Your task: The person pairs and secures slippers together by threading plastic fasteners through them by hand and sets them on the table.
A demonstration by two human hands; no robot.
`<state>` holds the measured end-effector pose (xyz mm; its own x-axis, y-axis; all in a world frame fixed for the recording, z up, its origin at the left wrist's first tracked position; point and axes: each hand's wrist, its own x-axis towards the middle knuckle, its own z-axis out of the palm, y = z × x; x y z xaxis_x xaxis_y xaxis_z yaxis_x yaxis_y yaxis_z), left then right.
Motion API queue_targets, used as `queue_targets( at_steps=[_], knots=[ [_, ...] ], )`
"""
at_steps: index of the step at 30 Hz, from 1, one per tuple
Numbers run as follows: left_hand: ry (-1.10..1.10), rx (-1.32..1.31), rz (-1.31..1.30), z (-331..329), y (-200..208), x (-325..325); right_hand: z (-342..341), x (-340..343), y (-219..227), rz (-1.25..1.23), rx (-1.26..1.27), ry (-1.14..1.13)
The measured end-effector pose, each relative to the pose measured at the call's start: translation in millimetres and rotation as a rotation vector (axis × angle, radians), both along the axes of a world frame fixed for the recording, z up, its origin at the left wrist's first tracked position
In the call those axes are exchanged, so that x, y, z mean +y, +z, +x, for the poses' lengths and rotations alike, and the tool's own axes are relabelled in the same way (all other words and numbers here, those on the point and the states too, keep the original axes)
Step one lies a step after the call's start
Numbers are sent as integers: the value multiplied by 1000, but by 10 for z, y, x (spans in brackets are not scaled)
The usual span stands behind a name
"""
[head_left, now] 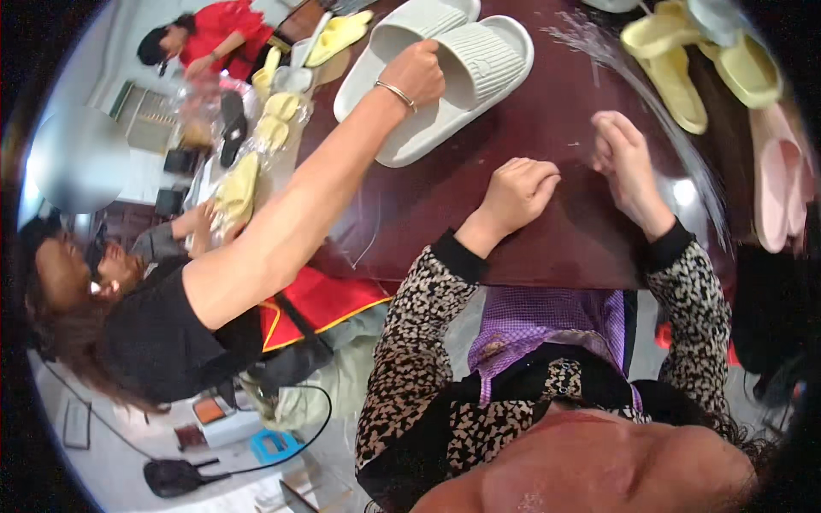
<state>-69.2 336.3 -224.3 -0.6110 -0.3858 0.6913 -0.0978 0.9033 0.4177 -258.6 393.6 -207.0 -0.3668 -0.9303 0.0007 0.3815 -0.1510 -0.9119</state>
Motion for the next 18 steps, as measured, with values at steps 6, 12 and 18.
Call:
queue_targets(
  at_steps=[6,12,18],
  knots=[
    [-25,-100,15,-110,-9,234,-40,-34,5,-35,13,-127],
    [-8,-209,-53,-216,11,393,-177,-39,-117,-28,2,-129],
    [15,-207,22,-174,148,450,-231,-40,-234,-52,-46,-115]
  ],
)
